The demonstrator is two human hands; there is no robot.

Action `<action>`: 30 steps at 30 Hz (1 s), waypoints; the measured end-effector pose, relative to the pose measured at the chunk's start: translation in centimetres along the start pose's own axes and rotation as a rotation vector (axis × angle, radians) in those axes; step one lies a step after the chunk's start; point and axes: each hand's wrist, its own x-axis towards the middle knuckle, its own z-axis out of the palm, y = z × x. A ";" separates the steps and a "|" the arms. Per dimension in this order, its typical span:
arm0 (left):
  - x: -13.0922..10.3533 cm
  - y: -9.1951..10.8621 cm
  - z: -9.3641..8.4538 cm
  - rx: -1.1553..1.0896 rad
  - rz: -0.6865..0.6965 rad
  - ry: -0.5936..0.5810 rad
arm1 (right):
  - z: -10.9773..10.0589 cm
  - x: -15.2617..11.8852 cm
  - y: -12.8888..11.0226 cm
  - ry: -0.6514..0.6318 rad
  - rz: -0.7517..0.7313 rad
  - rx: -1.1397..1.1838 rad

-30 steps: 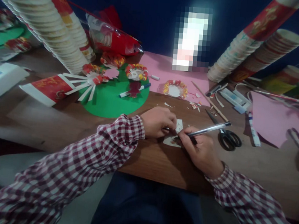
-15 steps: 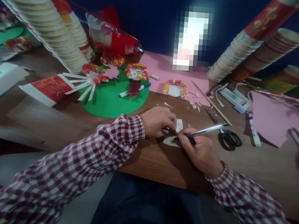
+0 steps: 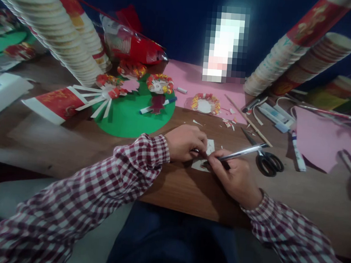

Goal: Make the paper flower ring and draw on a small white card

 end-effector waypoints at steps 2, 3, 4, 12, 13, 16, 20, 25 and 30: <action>0.0 0.0 0.0 0.001 0.006 0.004 | 0.0 0.0 0.0 -0.003 -0.005 -0.008; 0.0 0.0 0.0 0.002 0.009 0.010 | 0.0 0.0 0.1 -0.004 -0.008 -0.010; 0.0 -0.1 0.0 0.002 0.014 0.013 | 0.0 0.0 0.1 -0.006 -0.011 -0.012; 0.0 -0.1 0.1 -0.010 0.017 0.014 | 0.0 -0.1 -0.1 -0.017 -0.023 0.016; 0.0 -0.1 0.1 -0.010 0.015 0.010 | 0.0 0.0 -0.1 -0.015 -0.019 0.019; 0.0 -0.1 0.1 -0.008 0.008 0.002 | -0.1 0.0 -0.2 -0.007 -0.020 0.012; 0.0 -0.1 0.1 0.001 0.017 0.011 | -0.1 0.0 -0.2 -0.012 -0.026 -0.001; -0.1 -0.1 0.1 0.004 0.027 0.017 | -0.1 -0.1 -0.2 -0.028 -0.016 0.016; -0.1 -0.2 0.2 0.005 0.025 0.017 | -0.1 -0.1 -0.1 -0.021 -0.019 0.012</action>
